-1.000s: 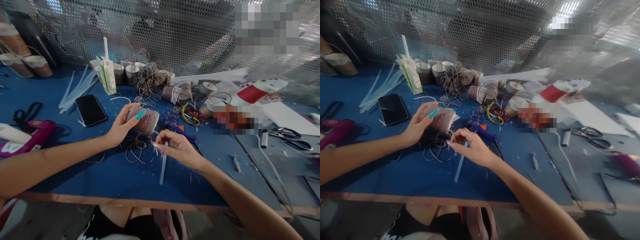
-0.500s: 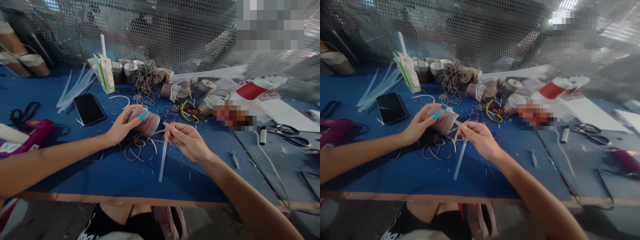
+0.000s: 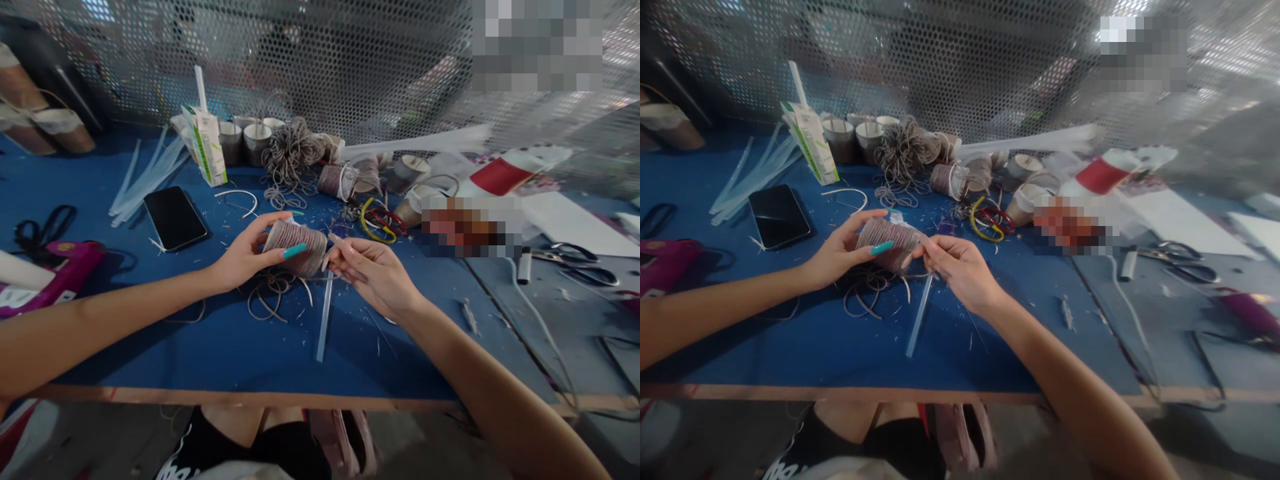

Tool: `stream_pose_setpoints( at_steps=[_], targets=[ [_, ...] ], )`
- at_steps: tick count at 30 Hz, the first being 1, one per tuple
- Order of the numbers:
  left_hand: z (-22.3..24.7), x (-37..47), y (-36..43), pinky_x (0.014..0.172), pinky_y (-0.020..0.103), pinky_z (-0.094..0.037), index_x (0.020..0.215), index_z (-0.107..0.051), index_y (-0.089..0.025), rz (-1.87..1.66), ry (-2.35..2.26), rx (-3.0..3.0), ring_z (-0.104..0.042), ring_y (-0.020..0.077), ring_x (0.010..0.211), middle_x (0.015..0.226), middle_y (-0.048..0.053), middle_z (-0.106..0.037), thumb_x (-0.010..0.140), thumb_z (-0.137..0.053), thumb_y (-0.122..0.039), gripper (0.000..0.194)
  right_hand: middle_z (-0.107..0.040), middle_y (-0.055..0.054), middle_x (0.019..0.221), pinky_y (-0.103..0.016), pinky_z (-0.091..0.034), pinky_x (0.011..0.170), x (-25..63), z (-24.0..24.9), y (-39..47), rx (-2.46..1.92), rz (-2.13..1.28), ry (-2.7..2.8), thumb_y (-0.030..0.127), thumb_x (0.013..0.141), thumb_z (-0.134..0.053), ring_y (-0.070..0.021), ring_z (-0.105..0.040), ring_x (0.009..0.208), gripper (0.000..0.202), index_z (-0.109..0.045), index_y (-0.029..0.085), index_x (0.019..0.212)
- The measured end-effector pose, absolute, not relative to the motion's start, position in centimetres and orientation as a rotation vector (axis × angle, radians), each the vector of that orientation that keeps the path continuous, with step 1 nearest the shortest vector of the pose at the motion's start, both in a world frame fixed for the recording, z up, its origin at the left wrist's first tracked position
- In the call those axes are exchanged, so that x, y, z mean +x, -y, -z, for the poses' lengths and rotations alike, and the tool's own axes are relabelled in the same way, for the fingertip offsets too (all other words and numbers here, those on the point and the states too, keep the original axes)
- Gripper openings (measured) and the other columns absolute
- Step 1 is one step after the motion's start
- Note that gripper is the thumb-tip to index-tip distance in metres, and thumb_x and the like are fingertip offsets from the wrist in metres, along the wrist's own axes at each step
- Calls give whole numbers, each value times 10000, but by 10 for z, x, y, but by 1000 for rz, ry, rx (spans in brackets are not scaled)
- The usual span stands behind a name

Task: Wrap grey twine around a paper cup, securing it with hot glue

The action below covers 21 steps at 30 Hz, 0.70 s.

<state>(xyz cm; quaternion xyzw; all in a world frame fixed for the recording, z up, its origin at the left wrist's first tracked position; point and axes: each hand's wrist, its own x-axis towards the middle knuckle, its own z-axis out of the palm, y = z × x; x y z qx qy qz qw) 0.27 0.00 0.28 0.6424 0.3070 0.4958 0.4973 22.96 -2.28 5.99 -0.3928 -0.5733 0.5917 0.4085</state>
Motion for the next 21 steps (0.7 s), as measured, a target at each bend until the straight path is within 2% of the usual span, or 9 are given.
stream_pose_setpoints(
  at_steps=[5, 14, 21],
  targets=[
    [-4, 2, 0, 992, 386, -569, 1271, -605, -300, -1178, -762, 1594, -630, 251, 1207, 1388, 68, -585, 794, -776, -335, 508, -513, 32, 572, -235, -324, 489, 230, -64, 23, -994, -1490, 1459, 533, 761, -784, -79, -385, 520, 351, -726, 189, 721],
    [-5, 2, 0, 950, 408, -597, 1270, -613, -294, -1124, -705, 1568, -678, 241, 1106, 1343, 70, -632, 802, -773, -323, 495, -508, 41, 539, -224, -336, 460, 232, -65, 18, -967, -1519, 1409, 499, 774, -781, -70, -385, 496, 340, -698, 176, 708],
    [-6, 1, 1, 993, 398, -579, 1258, -625, -290, -1089, -676, 1523, -676, 233, 1139, 1377, 76, -607, 797, -780, -307, 486, -516, 38, 547, -220, -260, 429, 235, -69, 16, -921, -1544, 1386, 494, 749, -802, -57, -327, 476, 353, -676, 174, 667]
  ],
)
